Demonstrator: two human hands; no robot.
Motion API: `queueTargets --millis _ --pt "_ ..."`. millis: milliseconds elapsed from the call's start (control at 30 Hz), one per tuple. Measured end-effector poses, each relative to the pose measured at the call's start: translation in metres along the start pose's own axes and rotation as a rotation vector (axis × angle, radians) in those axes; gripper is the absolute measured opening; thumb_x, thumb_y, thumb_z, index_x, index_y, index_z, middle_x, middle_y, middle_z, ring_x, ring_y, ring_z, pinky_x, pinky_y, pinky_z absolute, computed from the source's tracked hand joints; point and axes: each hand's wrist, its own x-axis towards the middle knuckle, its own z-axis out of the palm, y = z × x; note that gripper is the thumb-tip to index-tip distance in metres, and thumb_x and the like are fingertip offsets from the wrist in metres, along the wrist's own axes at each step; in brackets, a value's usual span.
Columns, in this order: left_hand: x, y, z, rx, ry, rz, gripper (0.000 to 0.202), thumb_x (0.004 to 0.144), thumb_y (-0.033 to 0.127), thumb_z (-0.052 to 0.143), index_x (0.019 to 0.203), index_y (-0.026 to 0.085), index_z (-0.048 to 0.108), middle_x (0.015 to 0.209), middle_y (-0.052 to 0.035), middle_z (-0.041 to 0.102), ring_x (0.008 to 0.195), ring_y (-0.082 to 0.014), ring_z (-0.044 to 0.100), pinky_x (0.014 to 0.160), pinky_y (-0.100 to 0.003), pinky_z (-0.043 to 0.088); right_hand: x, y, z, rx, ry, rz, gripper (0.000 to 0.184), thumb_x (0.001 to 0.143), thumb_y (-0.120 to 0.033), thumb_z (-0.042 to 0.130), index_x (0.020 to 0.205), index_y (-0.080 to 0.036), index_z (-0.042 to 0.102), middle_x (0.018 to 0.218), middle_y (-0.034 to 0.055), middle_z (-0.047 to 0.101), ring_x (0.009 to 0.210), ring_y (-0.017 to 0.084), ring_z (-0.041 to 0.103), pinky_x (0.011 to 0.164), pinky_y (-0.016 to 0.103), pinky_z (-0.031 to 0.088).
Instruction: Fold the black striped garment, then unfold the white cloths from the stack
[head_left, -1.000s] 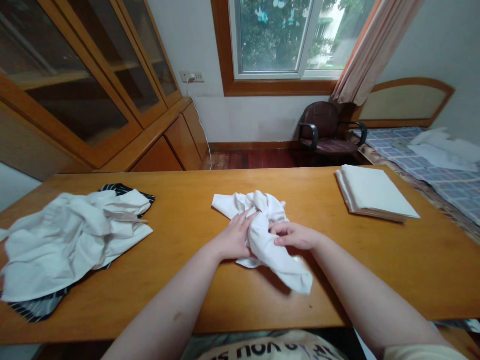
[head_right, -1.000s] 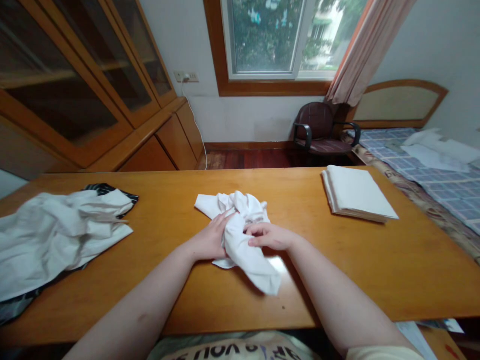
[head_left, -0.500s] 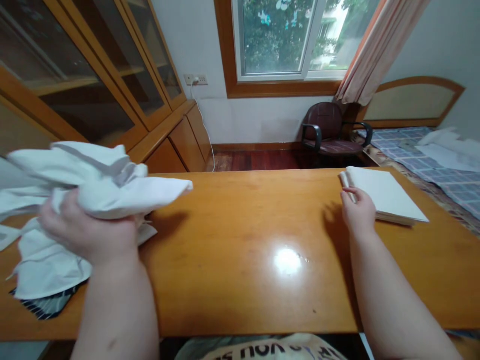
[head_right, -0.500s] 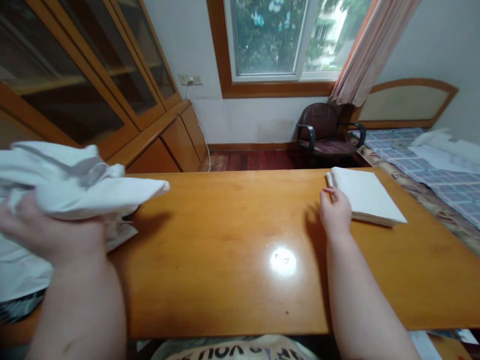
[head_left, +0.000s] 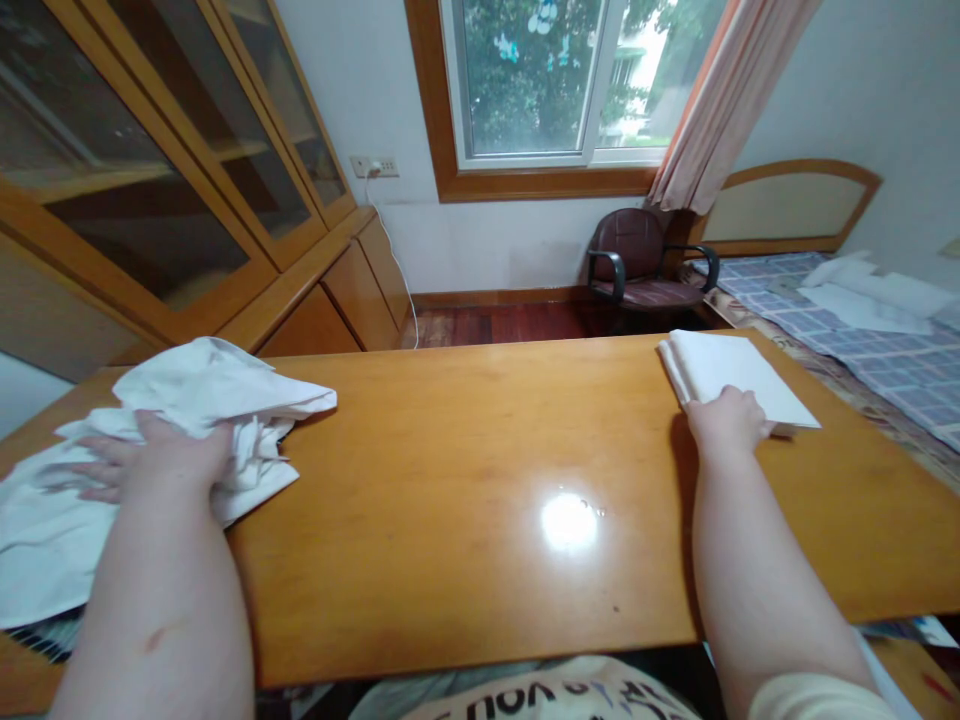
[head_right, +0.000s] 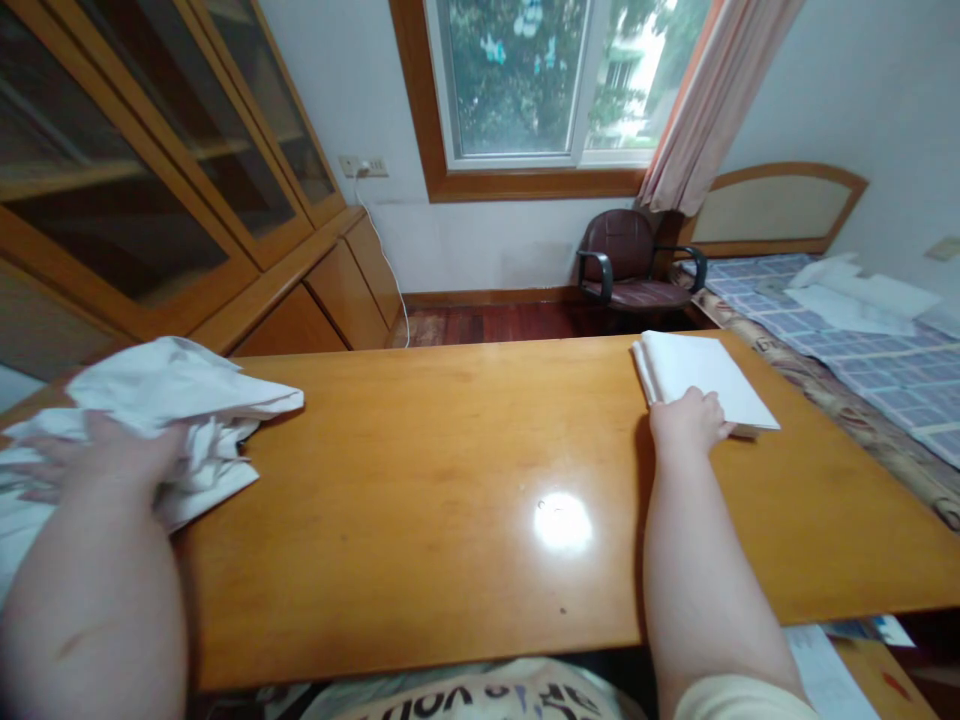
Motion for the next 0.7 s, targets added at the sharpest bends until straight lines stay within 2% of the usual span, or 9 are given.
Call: queueTargets --millis 33,100,233,333,433,500,567,633,700 --pt "-0.014 0.005 -0.004 0.012 0.075 -0.030 0.100 0.061 0.057 0.065 0.142 0.016 0.025 0.153 -0.0216 0.000 0.137 -0.0450 0.005 0.102 -0.066 0.008 0.001 0.000 -0.001 -0.006 -0.008 0.030 0.051 0.069 -0.037 0.060 0.111 -0.008 0.059 0.110 0.0244 0.057 0.102 0.035 0.053 0.088 0.050 0.034" --pt "-0.044 0.015 -0.010 -0.075 0.169 0.034 0.097 0.063 0.053 0.067 0.142 0.015 0.026 0.152 -0.0219 0.002 0.138 -0.0417 0.007 0.106 -0.061 0.011 0.004 0.001 -0.002 -0.003 -0.028 0.071 0.047 0.070 -0.033 0.060 0.110 -0.008 0.060 0.103 0.0240 0.060 0.098 0.034 0.056 0.088 0.048 0.034" --pt "-0.102 0.036 -0.009 -0.352 0.133 0.262 0.078 0.068 0.039 0.067 0.135 0.010 0.039 0.149 -0.0236 0.018 0.138 -0.0351 0.016 0.110 -0.049 0.018 0.005 0.007 -0.002 0.101 0.030 0.084 0.038 0.078 -0.023 0.048 0.110 -0.010 0.062 0.093 0.0182 0.065 0.095 0.030 0.058 0.094 0.047 0.030" --pt "-0.138 0.056 -0.003 -0.494 -0.003 0.459 0.055 0.078 0.037 0.057 0.126 0.014 0.048 0.142 -0.0176 0.036 0.135 -0.0267 0.029 0.111 -0.044 0.022 0.000 0.009 -0.006 0.377 0.266 0.020 0.036 0.081 -0.022 0.044 0.110 -0.012 0.061 0.099 0.0142 0.064 0.098 0.026 0.057 0.093 0.041 0.035" --pt "-0.168 0.078 0.004 -0.539 -0.232 0.613 0.046 0.081 0.038 0.053 0.122 0.017 0.051 0.141 -0.0146 0.039 0.133 -0.0239 0.034 0.111 -0.042 0.024 -0.010 0.002 -0.019 0.743 0.565 -0.084 0.031 0.082 -0.027 0.047 0.109 -0.014 0.057 0.108 0.0130 0.059 0.101 0.023 0.055 0.091 0.036 0.040" --pt "-0.186 0.092 0.009 -0.558 -0.399 0.678 0.045 0.081 0.038 0.053 0.122 0.019 0.051 0.142 -0.0137 0.038 0.134 -0.0240 0.033 0.111 -0.043 0.023 -0.022 -0.011 -0.029 1.015 0.689 -0.129 0.030 0.080 -0.029 0.052 0.106 -0.015 0.053 0.109 0.0118 0.056 0.103 0.021 0.054 0.093 0.035 0.040" --pt "-0.205 0.103 0.016 -0.619 -0.577 0.700 0.050 0.080 0.038 0.056 0.126 0.020 0.049 0.143 -0.0133 0.036 0.135 -0.0249 0.030 0.112 -0.044 0.021 -0.040 -0.030 -0.036 1.350 0.586 -0.129 0.033 0.078 -0.032 0.055 0.107 -0.017 0.048 0.106 0.0085 0.055 0.098 0.019 0.056 0.089 0.036 0.043" --pt "-0.224 0.112 0.025 -0.748 -0.814 0.680 0.061 0.079 0.039 0.058 0.134 0.021 0.040 0.146 -0.0134 0.032 0.135 -0.0264 0.031 0.111 -0.045 0.024 -0.063 -0.051 -0.036 1.624 0.216 -0.086 0.038 0.077 -0.038 0.056 0.109 -0.020 0.044 0.096 0.0037 0.058 0.085 0.016 0.060 0.078 0.034 0.048" --pt "-0.244 0.117 0.037 -0.954 -1.072 0.617 0.073 0.079 0.040 0.059 0.142 0.024 0.026 0.149 -0.0139 0.026 0.132 -0.0281 0.037 0.107 -0.045 0.032 -0.090 -0.069 -0.030 1.650 -0.211 -0.032 0.043 0.073 -0.044 0.059 0.106 -0.020 0.046 0.083 0.0002 0.059 0.071 0.015 0.059 0.066 0.030 0.049"
